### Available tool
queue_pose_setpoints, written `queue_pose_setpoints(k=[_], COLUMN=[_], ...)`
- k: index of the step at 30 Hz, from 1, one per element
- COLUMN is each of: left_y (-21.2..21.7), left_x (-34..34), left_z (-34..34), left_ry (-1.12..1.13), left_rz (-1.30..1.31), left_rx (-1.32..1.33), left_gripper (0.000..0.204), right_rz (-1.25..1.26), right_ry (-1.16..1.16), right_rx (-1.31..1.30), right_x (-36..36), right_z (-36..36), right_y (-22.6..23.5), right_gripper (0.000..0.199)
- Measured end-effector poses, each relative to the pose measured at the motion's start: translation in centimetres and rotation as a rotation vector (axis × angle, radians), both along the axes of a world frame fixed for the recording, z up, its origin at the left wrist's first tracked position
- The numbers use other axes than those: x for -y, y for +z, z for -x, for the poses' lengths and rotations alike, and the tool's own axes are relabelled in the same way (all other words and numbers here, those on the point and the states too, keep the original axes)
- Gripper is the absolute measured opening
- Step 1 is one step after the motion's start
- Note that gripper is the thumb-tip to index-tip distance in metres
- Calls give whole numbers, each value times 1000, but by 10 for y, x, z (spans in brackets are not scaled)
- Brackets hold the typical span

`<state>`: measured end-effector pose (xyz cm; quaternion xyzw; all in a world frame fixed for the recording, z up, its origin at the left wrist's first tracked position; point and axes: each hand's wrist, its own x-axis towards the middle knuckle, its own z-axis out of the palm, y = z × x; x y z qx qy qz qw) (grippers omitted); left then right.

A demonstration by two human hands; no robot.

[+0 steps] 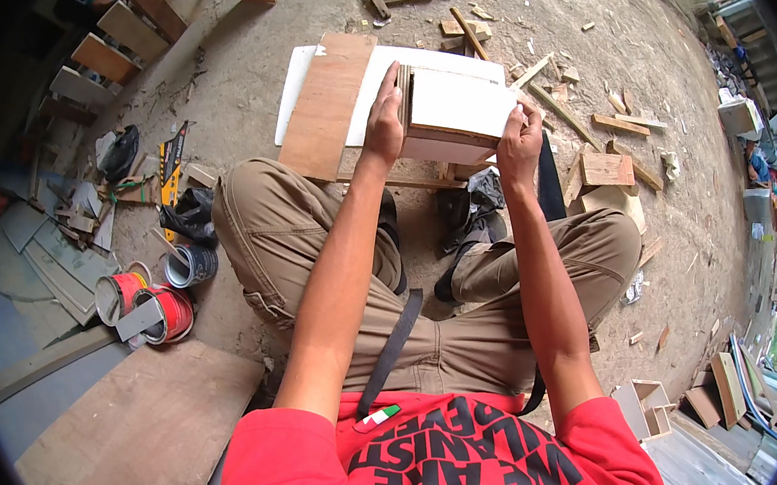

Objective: The person sits on the floor and assembles a small wooden box by cutting a piece of wood with a hand saw, fitting a white panel into a frame, and tapping the joints with a hammer. The person repeatedly adjusts and inspects the assembled box.

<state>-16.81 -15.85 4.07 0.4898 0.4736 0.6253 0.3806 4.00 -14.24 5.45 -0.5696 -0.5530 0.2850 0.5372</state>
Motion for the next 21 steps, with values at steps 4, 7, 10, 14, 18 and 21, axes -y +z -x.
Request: queue_pose_setpoints(k=[4,7,10,14,18,21], left_y=[5,6,5,6,1,0], left_x=[1,2,1,1,-1,-1], left_z=[-1,-2,-1,-2,0,0], left_ry=[-14,-25,-39,-48,-53,-56], left_rz=[17,17,14,19,13,9], left_rx=[27,34,56,74,35,45], left_gripper=[57,58,59,59,59,59], right_rz=[1,-21,1,-16,-35,-13], right_ry=[1,1,36,28,-7,-26], right_rx=[-11,6,-53,-38,-8,-20], right_x=[2,0,2,-2,-2,2], right_z=[1,2,8,7,8,10], right_y=[2,1,1,-5,-6,-3], right_gripper=[37,35,35,35,36,36])
